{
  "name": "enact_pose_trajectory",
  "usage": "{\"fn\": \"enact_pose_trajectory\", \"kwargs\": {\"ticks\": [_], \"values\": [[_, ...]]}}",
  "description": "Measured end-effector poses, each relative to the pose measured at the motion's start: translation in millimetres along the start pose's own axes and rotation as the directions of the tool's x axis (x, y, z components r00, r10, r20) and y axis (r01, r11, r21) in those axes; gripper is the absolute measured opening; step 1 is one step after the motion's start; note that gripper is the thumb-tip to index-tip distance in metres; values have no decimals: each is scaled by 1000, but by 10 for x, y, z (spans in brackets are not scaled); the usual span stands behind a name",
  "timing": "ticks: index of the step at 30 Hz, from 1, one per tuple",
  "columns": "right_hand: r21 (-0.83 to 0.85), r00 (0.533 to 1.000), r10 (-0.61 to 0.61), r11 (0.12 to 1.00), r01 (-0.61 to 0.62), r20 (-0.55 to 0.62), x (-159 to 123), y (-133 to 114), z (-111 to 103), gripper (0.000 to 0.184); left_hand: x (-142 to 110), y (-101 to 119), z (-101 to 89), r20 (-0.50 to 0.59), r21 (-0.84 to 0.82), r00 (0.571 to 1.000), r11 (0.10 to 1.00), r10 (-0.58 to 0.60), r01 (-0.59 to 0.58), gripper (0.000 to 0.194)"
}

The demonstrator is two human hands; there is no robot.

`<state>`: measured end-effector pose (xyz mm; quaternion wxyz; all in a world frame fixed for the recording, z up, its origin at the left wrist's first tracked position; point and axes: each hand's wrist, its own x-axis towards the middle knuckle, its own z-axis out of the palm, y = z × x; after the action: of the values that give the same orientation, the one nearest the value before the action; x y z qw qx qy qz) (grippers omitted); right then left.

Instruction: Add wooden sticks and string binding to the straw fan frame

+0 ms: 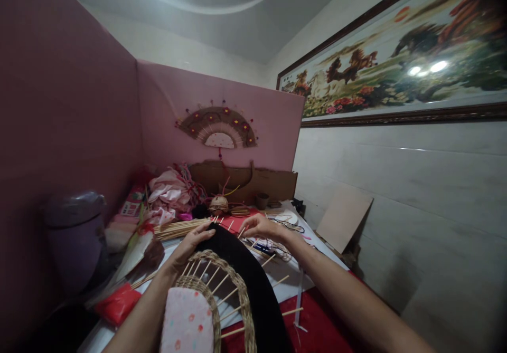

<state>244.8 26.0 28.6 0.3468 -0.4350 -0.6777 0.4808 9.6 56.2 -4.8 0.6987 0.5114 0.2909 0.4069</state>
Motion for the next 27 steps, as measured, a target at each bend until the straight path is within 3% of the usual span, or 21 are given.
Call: {"fn": "enact_pose_trajectory", "kwargs": {"ticks": [7, 13, 17, 22, 27], "values": [[26, 999, -15, 1000, 14, 37, -9, 33, 5, 16, 18, -22, -5, 20, 29, 1000, 999, 16, -16, 48], [-16, 1000, -3, 1000, 3, 13, -52, -3, 18, 14, 75, -51, -48, -87, 27, 996, 1000, -2, 4, 49], [-6, 1000, -6, 1000, 6, 14, -39, 5, 15, 13, 27, -19, -12, -33, 21, 999, 1000, -1, 2, 43], [-54, 996, -45, 998, 41, -82, 28, 95, -19, 14, -42, 45, 48, -60, 32, 998, 999, 7, -5, 42], [79, 997, 0, 997, -5, 71, 74, 165, -53, 35, -59, 63, 70, -103, 39, 995, 999, 5, -1, 52]]}}
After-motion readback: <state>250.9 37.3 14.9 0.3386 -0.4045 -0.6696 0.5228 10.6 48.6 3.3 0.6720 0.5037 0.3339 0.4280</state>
